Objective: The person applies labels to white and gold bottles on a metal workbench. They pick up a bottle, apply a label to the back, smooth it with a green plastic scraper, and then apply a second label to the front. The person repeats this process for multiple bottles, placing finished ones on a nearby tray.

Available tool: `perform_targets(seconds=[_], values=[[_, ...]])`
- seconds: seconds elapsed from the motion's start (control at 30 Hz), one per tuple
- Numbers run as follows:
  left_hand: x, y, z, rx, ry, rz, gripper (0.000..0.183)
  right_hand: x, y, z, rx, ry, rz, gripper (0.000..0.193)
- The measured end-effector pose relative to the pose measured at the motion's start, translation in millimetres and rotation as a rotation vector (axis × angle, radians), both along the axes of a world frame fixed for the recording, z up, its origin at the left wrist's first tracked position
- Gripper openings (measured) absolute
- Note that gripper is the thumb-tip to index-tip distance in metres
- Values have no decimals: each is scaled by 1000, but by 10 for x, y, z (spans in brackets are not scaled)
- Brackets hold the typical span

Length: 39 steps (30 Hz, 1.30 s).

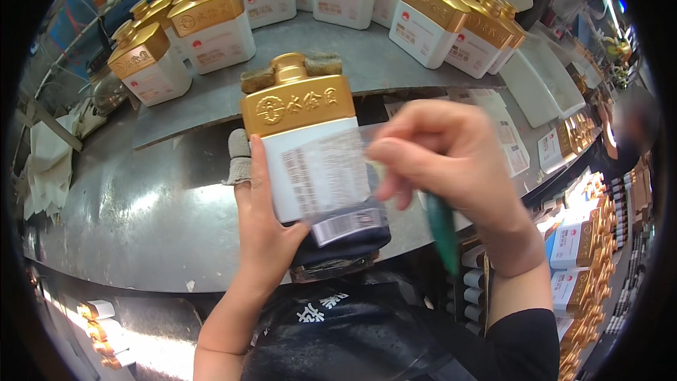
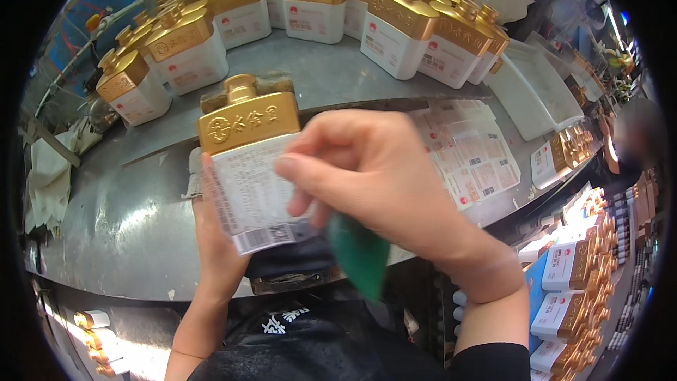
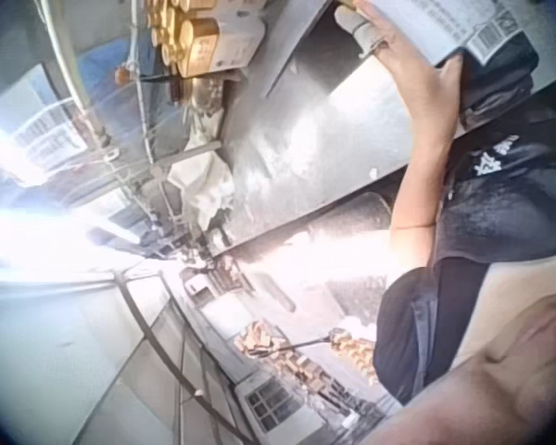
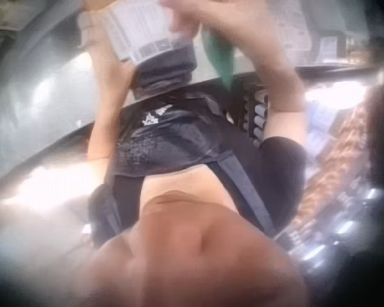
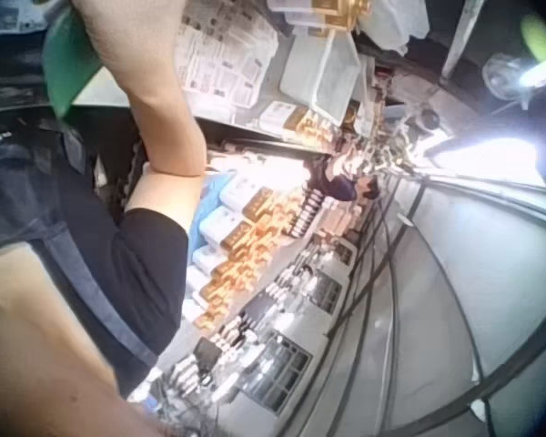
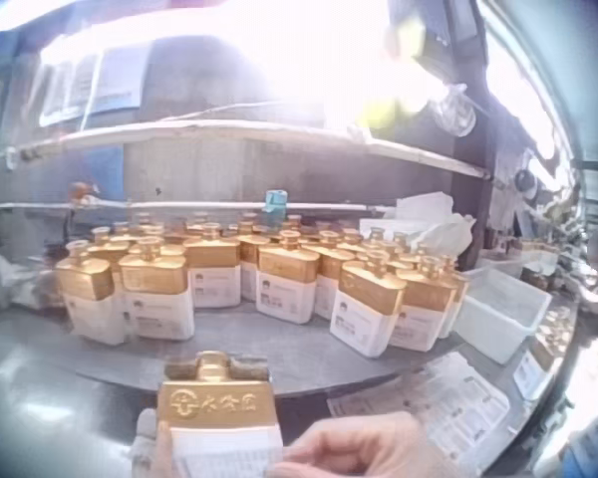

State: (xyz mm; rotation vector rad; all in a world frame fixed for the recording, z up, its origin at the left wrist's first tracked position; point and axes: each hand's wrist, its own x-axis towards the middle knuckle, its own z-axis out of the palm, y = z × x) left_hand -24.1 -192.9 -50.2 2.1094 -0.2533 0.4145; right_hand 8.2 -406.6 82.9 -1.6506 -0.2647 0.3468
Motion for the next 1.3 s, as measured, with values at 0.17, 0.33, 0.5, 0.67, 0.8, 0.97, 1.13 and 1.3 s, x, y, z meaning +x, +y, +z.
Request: perform_targets(seconds=[0.17,0.33,0.5,0.67,0.8,0.97,1.13,1.3], values=[[-32,118,104,-118,24,-124,109,188,251,-561,-22,-3,-41,17],[60,122,-1,-300,45,-77,84,120,348,-538,-824,-573,-217,13],[180,193,53,-439,51,-104,78,269,93,-645,-412,-408,-317,32],[406,92,130,-445,-27,-76,71,300,217,-621,-481,-325,-185,63],[412,71,121,-543,-4,-76,69,313,231,-664,-490,-355,-171,72],[354,92,108,-691,30,-141,78,319,179,-704,-475,-352,-154,77],[189,64,141,-713,141,-190,90,242,174,-695,-540,-342,-116,85],[193,65,121,-718,140,-201,92,244,161,-710,-554,-358,-111,87]])
